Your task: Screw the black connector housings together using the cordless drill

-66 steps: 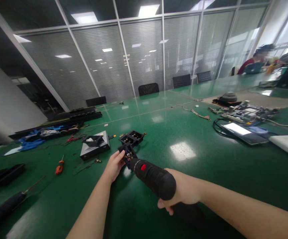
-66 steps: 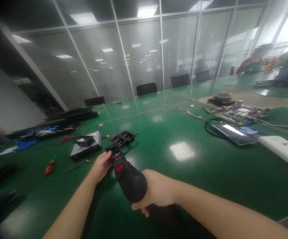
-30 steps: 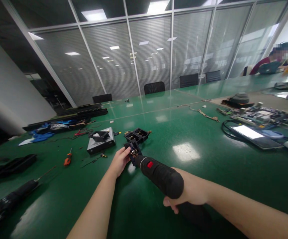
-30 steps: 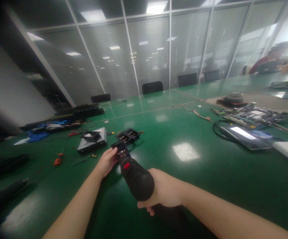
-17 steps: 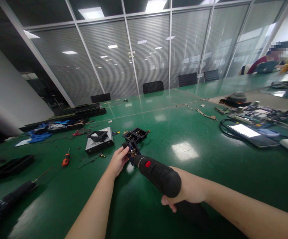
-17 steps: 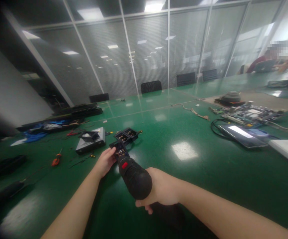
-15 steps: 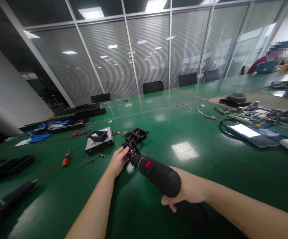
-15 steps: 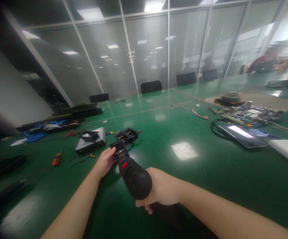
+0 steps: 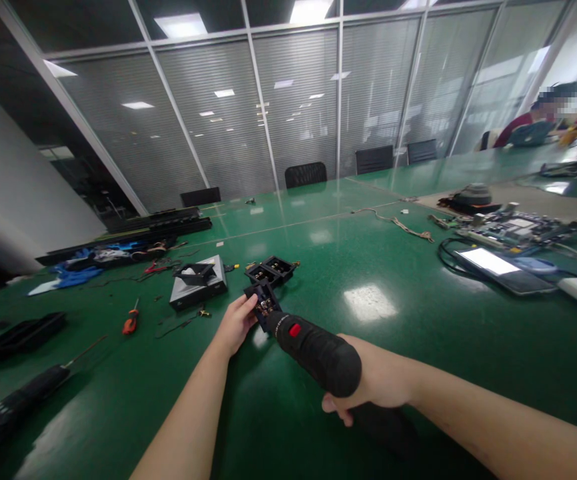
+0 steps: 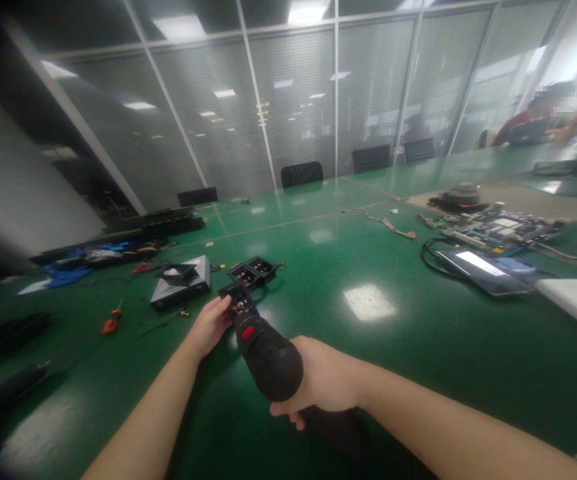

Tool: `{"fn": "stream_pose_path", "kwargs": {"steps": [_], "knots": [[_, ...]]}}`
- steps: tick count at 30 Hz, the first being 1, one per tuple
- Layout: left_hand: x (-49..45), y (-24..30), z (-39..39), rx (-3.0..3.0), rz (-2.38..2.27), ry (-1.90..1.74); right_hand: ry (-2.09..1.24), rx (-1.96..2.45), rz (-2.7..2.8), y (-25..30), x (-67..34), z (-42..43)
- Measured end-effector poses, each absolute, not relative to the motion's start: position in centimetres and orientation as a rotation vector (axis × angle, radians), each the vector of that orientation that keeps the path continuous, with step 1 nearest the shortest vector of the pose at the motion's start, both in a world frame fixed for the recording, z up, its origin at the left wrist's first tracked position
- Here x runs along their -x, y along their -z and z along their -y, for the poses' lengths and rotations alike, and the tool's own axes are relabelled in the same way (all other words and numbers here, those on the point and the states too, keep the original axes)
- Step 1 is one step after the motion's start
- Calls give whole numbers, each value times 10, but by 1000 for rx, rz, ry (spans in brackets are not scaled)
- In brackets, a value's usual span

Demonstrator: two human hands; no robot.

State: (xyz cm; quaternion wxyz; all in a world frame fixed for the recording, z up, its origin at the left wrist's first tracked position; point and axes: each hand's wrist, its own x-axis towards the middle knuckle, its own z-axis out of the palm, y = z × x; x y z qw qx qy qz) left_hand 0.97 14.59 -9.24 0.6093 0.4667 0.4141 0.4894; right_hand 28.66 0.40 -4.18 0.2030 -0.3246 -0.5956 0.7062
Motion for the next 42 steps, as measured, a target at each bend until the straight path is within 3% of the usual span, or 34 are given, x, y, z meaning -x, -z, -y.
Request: {"fn": "stream_pose_path", "kwargs": {"steps": [42], "knots": [[-10,94,-147,-1073,-953,-1142,-1964,887,1663,41,-288,-5]]}}
